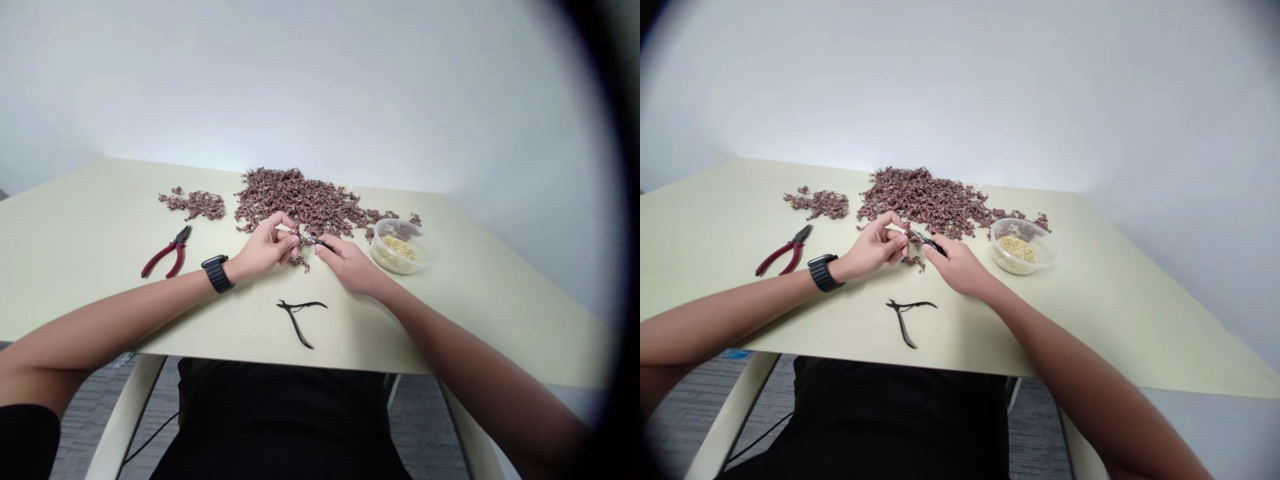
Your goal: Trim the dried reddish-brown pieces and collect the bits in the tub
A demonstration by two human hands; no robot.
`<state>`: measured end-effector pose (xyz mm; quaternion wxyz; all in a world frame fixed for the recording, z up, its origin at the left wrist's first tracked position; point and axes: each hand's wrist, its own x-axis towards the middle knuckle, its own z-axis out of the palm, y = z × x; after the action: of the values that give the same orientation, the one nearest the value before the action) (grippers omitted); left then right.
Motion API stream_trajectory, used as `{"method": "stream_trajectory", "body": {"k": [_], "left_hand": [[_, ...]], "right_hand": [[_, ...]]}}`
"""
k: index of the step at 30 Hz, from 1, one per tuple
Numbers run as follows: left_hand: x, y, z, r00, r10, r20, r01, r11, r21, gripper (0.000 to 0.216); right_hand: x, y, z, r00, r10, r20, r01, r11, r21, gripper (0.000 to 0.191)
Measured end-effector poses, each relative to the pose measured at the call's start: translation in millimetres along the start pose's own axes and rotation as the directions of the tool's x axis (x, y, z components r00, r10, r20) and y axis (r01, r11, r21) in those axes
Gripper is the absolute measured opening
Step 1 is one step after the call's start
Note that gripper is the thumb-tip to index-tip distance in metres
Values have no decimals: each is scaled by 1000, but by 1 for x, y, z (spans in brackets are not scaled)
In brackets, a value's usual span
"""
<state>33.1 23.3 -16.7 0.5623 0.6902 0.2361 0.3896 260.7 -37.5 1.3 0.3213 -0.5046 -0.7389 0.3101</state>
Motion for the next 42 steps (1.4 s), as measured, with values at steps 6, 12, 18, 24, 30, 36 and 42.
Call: {"method": "stream_trajectory", "body": {"k": [6, 12, 18, 24, 30, 36, 42], "left_hand": [[-2, -3, -8, 970, 242, -24, -203, 861, 467, 20], [1, 5, 1, 1000, -13, -10, 13, 1000, 23, 23], [1, 8, 2, 985, -158, 75, 172, 954, -246, 24], [2, 10, 3, 975, -209, 77, 223, 925, -308, 21], [2, 13, 4, 971, -226, 84, 241, 923, -301, 21], [2, 12, 3, 971, -224, 86, 240, 918, -315, 18], [2, 9, 8, 991, -135, -7, 127, 948, -291, 28]], "right_hand": [[-2, -11, -6, 888, 191, 419, -407, 752, 519, 40], [0, -2, -4, 997, 14, -71, -18, 999, -43, 31], [3, 10, -5, 966, -241, -89, 177, 874, -452, 31], [5, 18, -12, 952, -298, -73, 221, 831, -511, 40], [5, 19, -14, 953, -302, -27, 245, 819, -519, 41], [5, 18, -15, 957, -289, -11, 243, 825, -510, 34], [2, 7, 0, 984, -156, -82, 116, 925, -363, 29]]}}
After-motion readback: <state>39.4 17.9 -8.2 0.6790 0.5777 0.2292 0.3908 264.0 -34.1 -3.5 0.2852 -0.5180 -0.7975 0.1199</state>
